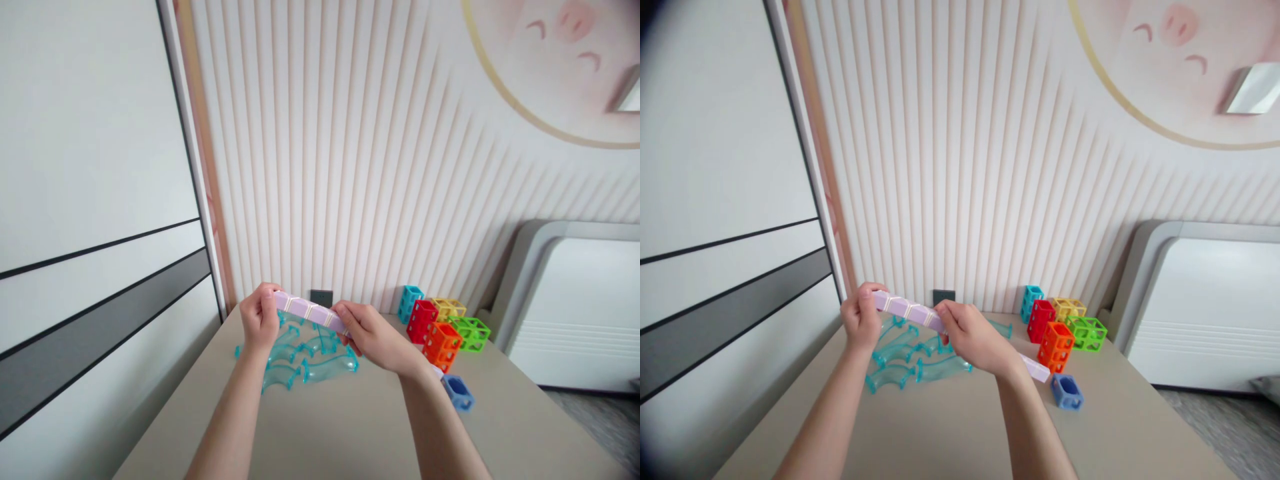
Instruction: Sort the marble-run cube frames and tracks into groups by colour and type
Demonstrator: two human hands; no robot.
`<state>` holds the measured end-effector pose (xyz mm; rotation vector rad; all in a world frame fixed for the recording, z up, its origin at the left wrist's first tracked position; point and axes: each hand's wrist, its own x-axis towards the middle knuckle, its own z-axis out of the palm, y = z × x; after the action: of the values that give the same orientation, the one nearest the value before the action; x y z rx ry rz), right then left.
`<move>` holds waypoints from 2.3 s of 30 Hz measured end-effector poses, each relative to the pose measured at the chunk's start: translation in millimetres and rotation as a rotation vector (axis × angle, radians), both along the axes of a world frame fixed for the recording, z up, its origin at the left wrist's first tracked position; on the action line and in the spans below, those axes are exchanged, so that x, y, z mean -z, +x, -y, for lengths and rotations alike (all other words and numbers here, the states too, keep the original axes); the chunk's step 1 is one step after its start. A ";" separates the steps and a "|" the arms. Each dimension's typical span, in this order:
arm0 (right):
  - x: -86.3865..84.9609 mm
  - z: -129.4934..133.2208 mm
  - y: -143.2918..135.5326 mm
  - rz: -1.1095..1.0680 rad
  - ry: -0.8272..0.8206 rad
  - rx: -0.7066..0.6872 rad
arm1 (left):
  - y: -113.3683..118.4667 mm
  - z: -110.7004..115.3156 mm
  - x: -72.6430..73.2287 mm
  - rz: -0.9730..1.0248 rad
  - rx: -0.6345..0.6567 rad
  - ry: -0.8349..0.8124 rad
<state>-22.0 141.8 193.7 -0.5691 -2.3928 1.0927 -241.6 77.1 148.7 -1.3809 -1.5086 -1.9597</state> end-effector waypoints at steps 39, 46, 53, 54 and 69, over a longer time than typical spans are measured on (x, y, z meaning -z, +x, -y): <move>5.1 9.8 11.0 0.237 0.817 0.312 | 36.7 19.3 -40.8 -0.878 -0.065 -0.766; 7.3 -7.5 5.4 0.033 1.002 0.356 | 33.8 23.6 -42.1 -0.930 -0.087 -0.733; 8.1 -20.0 17.0 -0.010 0.809 0.365 | 24.3 26.9 -44.4 -0.880 -0.060 -0.409; 7.5 -18.8 19.4 -0.008 0.727 0.326 | 23.3 27.8 -44.5 -0.850 0.003 -0.372; 7.0 14.1 5.9 -0.138 -0.263 0.094 | 35.8 25.3 -44.7 -0.675 -0.058 0.032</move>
<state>-16.0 127.7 186.7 -0.6626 -2.0981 1.3689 -205.7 51.9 193.4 -1.7212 -1.1638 -1.2695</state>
